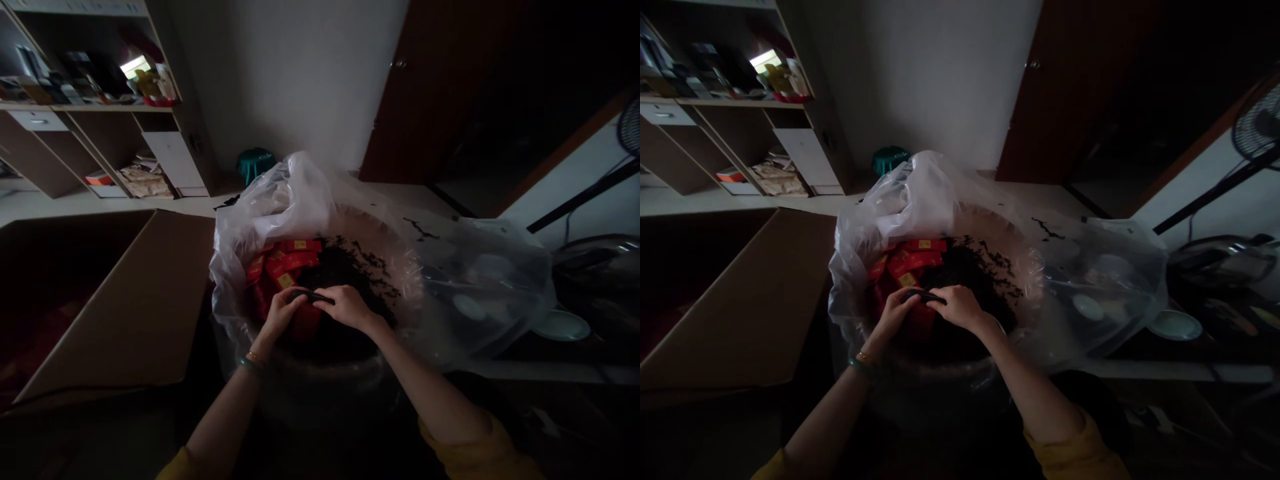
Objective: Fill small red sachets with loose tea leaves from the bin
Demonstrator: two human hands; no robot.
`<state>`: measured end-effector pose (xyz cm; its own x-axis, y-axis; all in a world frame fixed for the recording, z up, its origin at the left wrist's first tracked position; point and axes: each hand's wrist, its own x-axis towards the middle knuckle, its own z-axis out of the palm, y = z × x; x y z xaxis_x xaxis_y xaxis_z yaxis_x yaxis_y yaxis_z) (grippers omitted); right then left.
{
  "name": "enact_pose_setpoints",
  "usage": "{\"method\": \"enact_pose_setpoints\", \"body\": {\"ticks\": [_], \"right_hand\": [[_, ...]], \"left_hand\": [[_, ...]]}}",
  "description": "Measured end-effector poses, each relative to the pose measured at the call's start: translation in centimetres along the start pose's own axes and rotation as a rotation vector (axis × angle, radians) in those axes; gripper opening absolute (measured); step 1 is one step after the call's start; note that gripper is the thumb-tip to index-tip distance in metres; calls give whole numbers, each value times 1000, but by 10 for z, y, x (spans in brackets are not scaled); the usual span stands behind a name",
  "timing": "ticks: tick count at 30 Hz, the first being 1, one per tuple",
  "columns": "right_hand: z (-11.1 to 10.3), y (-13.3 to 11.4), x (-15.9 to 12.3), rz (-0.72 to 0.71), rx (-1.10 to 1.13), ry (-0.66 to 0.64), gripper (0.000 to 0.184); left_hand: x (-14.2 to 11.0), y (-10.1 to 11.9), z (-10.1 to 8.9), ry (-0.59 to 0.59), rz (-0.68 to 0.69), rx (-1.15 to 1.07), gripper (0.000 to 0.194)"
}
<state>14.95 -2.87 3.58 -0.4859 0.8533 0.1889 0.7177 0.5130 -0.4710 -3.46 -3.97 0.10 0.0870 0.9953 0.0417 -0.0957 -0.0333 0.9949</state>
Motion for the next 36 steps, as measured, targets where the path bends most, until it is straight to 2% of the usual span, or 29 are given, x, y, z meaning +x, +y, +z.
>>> {"method": "enact_pose_setpoints", "body": {"ticks": [7,13,18,21,24,27,29,32,34,36], "right_hand": [[3,-2,4,-5,-46,2,30],[7,-2,4,-25,-65,39,26],[7,1,5,2,54,42,28],[7,5,4,30,205,58,27],[6,9,2,78,360,78,32],[3,13,0,111,433,80,40],[-3,20,0,148,461,115,43],[-13,40,-3,218,449,248,45],[-16,59,-6,240,348,317,44],[-14,79,-10,275,213,302,43]], "left_hand": [[-1,-3,-1,70,30,38,33],[0,-8,-3,58,59,48,33],[1,-7,-2,46,53,70,35],[2,-3,1,-1,33,47,46],[0,-1,4,-66,-32,37,59],[-3,-1,5,-107,-189,51,52],[-4,0,3,-66,-233,30,50],[-4,8,-3,54,-197,-117,53],[-1,17,-9,113,-174,-242,58],[2,27,-16,165,-182,-308,55]]}}
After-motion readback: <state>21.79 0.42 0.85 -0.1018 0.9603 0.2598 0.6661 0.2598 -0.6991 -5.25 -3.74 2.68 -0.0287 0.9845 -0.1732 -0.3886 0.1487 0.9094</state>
